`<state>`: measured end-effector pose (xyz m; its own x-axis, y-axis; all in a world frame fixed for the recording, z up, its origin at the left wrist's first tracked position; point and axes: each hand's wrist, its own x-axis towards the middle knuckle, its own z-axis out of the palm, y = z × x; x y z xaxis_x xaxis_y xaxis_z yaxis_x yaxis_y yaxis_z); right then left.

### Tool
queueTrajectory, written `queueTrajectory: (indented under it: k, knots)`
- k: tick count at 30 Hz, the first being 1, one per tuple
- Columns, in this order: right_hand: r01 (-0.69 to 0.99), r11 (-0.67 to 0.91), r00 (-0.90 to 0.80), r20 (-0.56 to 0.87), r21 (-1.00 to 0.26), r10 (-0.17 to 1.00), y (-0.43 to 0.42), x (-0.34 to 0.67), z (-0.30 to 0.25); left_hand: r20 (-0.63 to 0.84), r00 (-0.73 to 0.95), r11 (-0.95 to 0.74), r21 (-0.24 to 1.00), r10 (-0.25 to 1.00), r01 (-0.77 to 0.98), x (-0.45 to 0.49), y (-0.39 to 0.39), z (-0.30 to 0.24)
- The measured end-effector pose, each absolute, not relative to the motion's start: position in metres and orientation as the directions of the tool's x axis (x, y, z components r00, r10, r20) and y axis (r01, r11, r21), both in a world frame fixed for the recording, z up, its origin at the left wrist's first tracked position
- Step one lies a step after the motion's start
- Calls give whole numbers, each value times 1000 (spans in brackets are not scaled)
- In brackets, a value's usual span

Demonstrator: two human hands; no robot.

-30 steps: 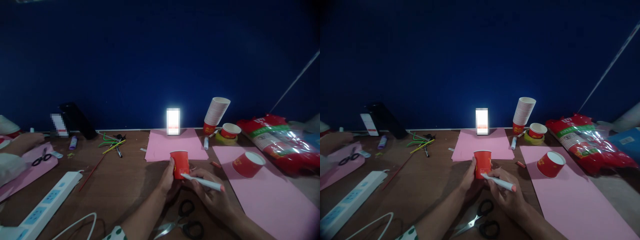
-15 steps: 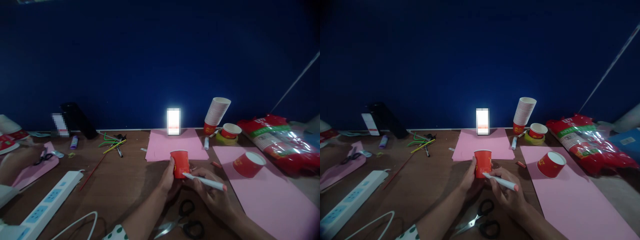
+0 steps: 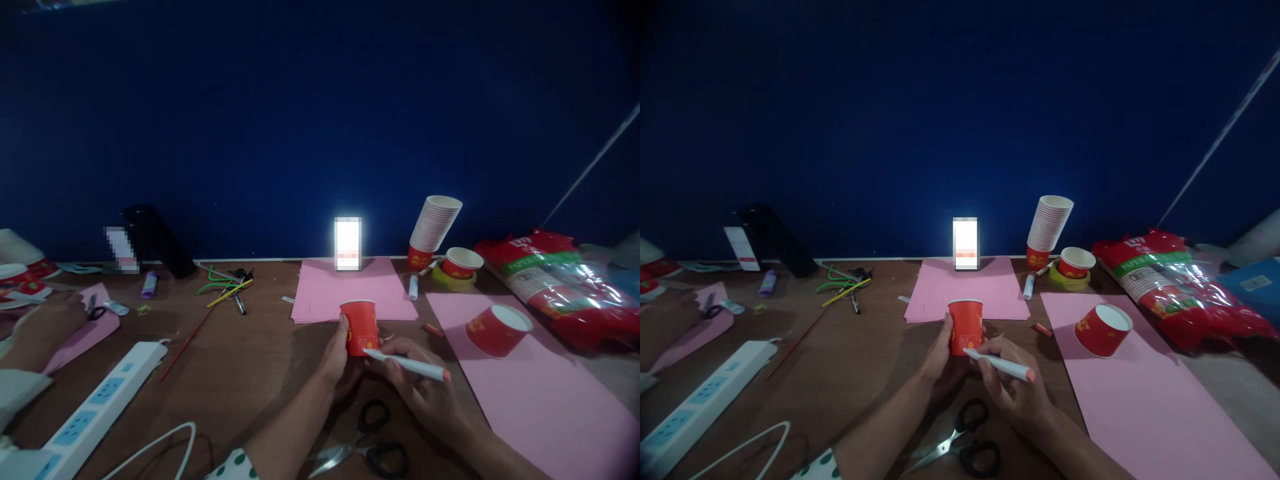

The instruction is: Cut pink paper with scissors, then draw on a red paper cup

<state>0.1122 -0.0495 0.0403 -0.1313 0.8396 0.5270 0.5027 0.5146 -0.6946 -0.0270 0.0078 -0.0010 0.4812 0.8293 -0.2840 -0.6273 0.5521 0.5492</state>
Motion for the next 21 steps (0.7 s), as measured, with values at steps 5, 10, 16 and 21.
queueTrajectory:
  k: [5,10,16,21]
  knots:
    - [482,519,-112,538,-706,835,-50,113,35,-285,491,559,555,824,-616,-27,8,0]
    - [481,504,-117,517,-718,848,-50,114,39,-275,484,548,558,830,-622,-27,7,1]
    - [525,502,-138,514,-687,847,-50,114,45,-272,497,552,579,824,-600,-27,7,1]
    - [548,491,-157,493,-678,856,-51,114,49,-273,509,565,557,817,-609,-27,6,0]
